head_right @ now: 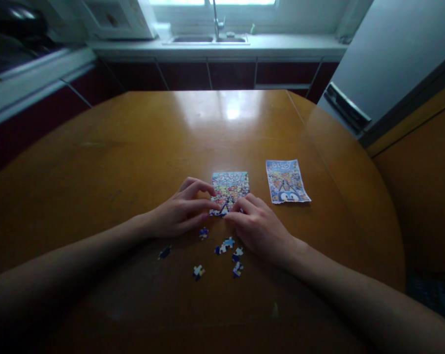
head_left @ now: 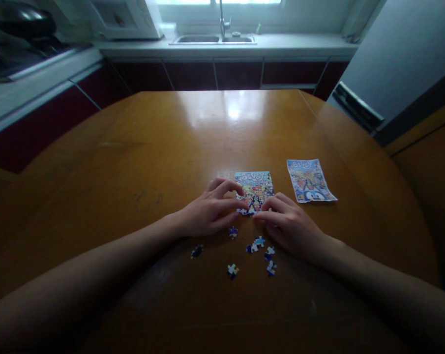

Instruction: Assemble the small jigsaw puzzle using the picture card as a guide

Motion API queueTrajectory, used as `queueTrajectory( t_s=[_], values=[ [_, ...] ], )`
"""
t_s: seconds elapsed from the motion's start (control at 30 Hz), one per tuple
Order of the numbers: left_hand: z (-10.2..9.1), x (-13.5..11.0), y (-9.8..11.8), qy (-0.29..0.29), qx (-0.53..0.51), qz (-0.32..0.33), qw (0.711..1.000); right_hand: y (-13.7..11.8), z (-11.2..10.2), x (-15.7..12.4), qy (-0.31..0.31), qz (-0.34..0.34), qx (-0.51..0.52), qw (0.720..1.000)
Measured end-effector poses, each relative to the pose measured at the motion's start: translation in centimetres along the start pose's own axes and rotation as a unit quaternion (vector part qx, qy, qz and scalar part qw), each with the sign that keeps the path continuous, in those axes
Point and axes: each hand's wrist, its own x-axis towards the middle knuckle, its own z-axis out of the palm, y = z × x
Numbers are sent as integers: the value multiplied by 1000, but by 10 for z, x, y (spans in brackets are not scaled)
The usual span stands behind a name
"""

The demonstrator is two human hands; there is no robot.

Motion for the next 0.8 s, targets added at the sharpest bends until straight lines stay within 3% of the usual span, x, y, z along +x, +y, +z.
queueTrajectory(
  t_s=[0.1,0.17,0.33,0.5,0.63,0.8],
  values=[
    [0,1,0,9,-3,-5,1000,-7,-3,-2,23,49,-6,999],
    [0,1,0,14,-8,-10,1000,-12,-5,-5,1,60,-9,998],
    [0,0,0,17,-15,-22,999,-18,-6,-7,-63,45,-3,997],
    [-1,0,-2,17,-20,-26,999,-14,-1,-7,-53,25,15,998],
    [-1,1,-2,18,-23,-27,999,-17,-6,-8,-28,55,0,998],
    [-1,1,-1,21,-25,-24,999,-22,-10,-10,-82,68,-35,994]
  ],
)
